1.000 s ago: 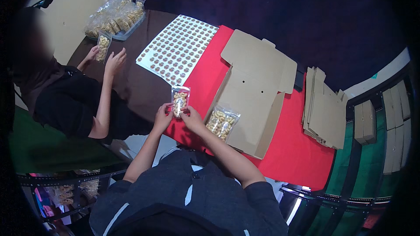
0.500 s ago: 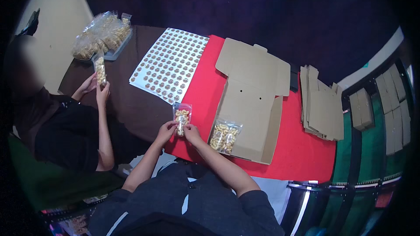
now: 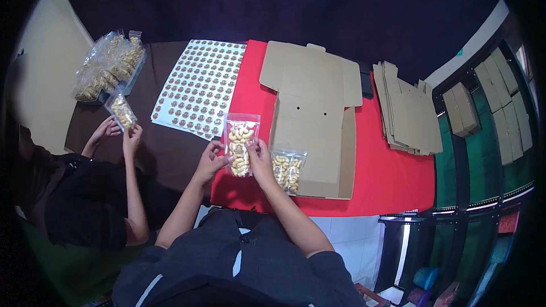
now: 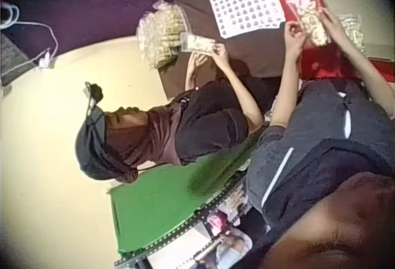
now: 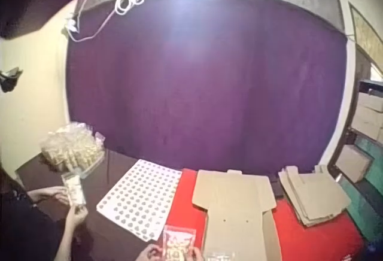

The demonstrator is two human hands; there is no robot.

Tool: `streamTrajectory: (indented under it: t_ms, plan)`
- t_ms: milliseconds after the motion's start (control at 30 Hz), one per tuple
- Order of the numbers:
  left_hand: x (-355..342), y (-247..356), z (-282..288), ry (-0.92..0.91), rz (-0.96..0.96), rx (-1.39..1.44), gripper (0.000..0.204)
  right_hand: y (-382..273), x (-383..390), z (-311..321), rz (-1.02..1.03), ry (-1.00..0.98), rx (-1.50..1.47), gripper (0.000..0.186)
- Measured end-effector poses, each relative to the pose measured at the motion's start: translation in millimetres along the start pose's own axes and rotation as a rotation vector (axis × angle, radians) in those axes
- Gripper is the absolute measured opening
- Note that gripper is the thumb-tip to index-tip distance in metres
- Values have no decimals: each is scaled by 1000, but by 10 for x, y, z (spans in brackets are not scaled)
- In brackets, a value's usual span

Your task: Folding a cardboard pizza-style box and then filling it with small plastic bags of cashew nuts.

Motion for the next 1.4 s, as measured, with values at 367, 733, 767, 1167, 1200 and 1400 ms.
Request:
streamTrajectory:
  t_ms: [367,733,767,1167,1200,1400]
  plan:
    - [119,253,-982,-159,-157,-272,48,-485,181,432,-49,73,-176,26]
    - [132,39,-1658,-125,-154,-104,44,-832,175,792,36,-71,-110,35]
    - [140,43,-1671,-101,-186,-77,43,-830,188,787,-18,-108,-170,36]
    - [335,-37,-1858,17,-161,99,38,-706,281,1062,40,-84,50,43]
    - [344,-32,-1879,13,-157,97,38,-647,277,1099,-5,-83,-58,44]
    - [437,108,-1991,62,-366,-215,37,-885,338,1096,18,-132,-84,40]
Point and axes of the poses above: each hand's wrist, its own x-axis away from the middle knuckle, its own z-axis out of the back of the hand, y = z × x, the point moved 9 cm from there along -x, towards the middle knuckle, and after that the axes turned 8 degrees about y, right-handed, at the moved point
